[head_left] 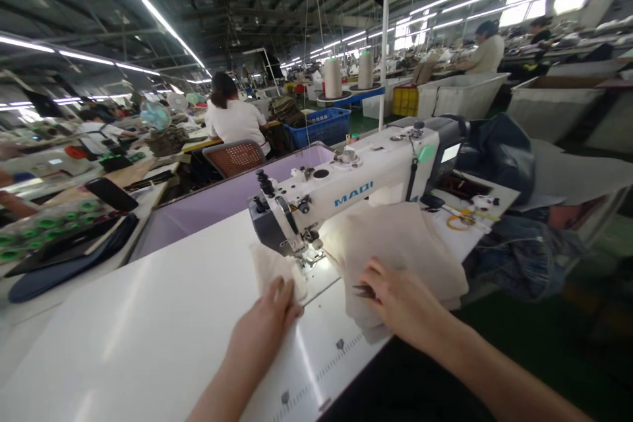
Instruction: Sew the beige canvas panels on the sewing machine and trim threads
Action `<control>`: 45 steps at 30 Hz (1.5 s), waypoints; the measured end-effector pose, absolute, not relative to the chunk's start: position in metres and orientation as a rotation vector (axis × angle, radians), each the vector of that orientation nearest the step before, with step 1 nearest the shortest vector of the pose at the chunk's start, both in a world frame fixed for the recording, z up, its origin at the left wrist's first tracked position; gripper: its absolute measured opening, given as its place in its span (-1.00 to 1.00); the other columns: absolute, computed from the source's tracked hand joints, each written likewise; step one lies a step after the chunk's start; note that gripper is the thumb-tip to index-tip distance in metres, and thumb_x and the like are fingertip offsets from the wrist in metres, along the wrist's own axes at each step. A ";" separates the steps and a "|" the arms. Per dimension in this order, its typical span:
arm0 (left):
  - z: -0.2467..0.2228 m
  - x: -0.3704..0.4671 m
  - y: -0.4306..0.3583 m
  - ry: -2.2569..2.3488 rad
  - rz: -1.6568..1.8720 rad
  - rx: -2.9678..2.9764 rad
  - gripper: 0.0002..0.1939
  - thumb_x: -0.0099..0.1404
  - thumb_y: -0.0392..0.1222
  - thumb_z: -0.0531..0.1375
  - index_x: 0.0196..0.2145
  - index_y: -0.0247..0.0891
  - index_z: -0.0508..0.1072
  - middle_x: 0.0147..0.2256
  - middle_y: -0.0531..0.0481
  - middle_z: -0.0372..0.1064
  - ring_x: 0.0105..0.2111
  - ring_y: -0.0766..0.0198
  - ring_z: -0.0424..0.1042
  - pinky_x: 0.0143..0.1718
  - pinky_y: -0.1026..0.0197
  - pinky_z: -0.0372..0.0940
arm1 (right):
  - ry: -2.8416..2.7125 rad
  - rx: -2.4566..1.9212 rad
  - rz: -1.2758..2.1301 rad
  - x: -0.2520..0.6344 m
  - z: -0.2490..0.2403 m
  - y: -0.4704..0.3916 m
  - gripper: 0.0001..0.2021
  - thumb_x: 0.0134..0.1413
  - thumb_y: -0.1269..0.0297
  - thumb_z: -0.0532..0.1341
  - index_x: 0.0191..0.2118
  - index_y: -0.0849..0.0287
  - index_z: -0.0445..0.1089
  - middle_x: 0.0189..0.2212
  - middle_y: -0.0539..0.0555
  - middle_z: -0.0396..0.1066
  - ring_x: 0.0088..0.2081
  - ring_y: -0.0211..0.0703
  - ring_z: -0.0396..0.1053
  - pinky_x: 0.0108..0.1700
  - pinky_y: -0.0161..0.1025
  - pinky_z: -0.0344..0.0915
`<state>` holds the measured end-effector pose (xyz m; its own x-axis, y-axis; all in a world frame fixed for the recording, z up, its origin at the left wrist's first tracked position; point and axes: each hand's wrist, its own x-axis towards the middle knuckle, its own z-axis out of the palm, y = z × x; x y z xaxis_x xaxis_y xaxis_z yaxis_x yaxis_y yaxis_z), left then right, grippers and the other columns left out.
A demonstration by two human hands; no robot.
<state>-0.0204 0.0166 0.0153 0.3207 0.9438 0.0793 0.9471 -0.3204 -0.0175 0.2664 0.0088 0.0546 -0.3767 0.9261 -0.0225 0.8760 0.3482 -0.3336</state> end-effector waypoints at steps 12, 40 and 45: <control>0.026 0.013 0.031 -1.594 -0.386 -2.634 -0.71 0.47 -0.19 0.02 -0.18 -0.24 0.54 -0.19 -0.15 0.53 -0.18 0.04 0.50 -0.13 -0.05 0.46 | -2.589 -1.369 0.370 0.311 0.039 -0.006 -0.76 0.18 0.47 0.22 -0.04 0.15 0.41 0.12 0.15 0.40 -0.13 -0.08 0.50 -0.13 -0.19 0.38; 0.026 -0.053 -0.051 -1.092 -0.584 -2.912 -0.46 0.35 -0.44 0.02 0.23 -0.13 0.35 0.13 -0.12 0.45 0.16 0.13 0.42 0.13 0.08 0.40 | -2.715 -0.742 0.638 0.265 0.028 -0.028 -0.31 0.12 -0.04 0.34 0.29 0.17 0.26 0.26 0.29 0.27 0.06 0.11 0.44 -0.04 -0.18 0.38; 0.017 -0.094 -0.080 -1.380 -0.622 -2.908 -0.51 0.38 -0.27 0.10 0.23 -0.02 0.37 0.15 -0.05 0.44 0.13 0.14 0.45 0.13 0.16 0.38 | -2.862 -0.665 0.631 0.261 0.024 -0.024 -0.46 0.11 0.42 0.27 0.23 0.23 0.29 0.26 0.33 0.27 -0.19 -0.02 0.52 -0.21 -0.22 0.36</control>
<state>-0.0943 -0.0802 0.0166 0.5758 0.7689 0.2778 0.7172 -0.6382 0.2798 0.2607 -0.0243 0.0237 -0.8932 0.4481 0.0371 0.3908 0.8147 -0.4284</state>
